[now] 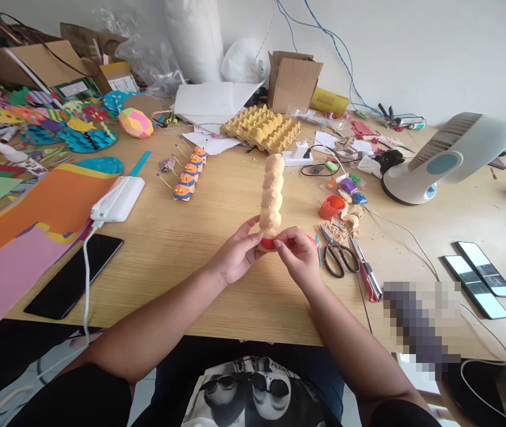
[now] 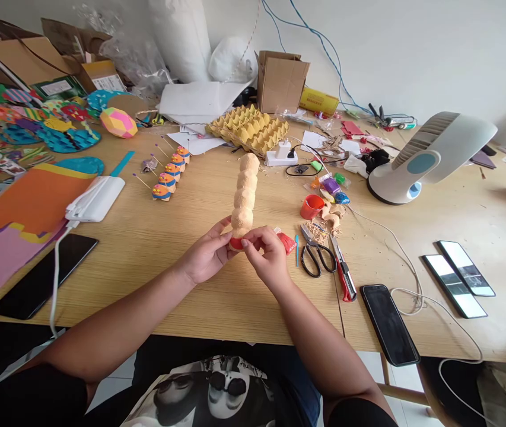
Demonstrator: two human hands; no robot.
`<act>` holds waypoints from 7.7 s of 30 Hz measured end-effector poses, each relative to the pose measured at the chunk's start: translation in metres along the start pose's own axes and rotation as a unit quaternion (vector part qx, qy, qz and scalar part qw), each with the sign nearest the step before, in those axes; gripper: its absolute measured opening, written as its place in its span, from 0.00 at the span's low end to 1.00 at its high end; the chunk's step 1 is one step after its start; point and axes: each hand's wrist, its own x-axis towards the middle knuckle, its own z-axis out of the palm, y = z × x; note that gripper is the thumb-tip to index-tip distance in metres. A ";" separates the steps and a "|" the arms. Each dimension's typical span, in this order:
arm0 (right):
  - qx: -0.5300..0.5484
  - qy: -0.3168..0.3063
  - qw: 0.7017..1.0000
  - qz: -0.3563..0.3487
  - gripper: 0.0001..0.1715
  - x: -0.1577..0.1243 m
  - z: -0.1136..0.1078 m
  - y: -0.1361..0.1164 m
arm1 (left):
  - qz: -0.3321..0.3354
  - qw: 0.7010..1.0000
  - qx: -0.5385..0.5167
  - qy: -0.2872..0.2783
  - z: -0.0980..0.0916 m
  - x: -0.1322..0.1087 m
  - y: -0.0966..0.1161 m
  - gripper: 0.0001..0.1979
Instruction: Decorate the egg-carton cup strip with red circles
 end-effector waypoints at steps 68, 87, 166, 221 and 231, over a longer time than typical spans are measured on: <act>0.272 -0.059 0.907 0.315 0.26 0.000 0.004 -0.007 | 0.006 0.998 0.017 -0.068 -0.003 -0.001 0.006 0.21; 0.383 -0.043 0.856 0.345 0.18 -0.002 0.006 -0.008 | -0.008 0.996 0.025 -0.085 -0.006 0.001 0.006 0.21; 0.393 -0.039 0.852 0.344 0.16 -0.002 0.006 -0.014 | 0.001 0.997 0.006 -0.078 -0.009 0.003 0.003 0.19; 0.287 -0.111 0.920 0.243 0.14 0.002 -0.001 0.004 | -0.025 0.994 -0.046 -0.098 -0.004 0.001 0.008 0.19; 0.357 -0.037 0.872 0.332 0.18 -0.003 0.007 -0.007 | -0.004 0.998 -0.036 -0.046 -0.006 0.002 0.001 0.21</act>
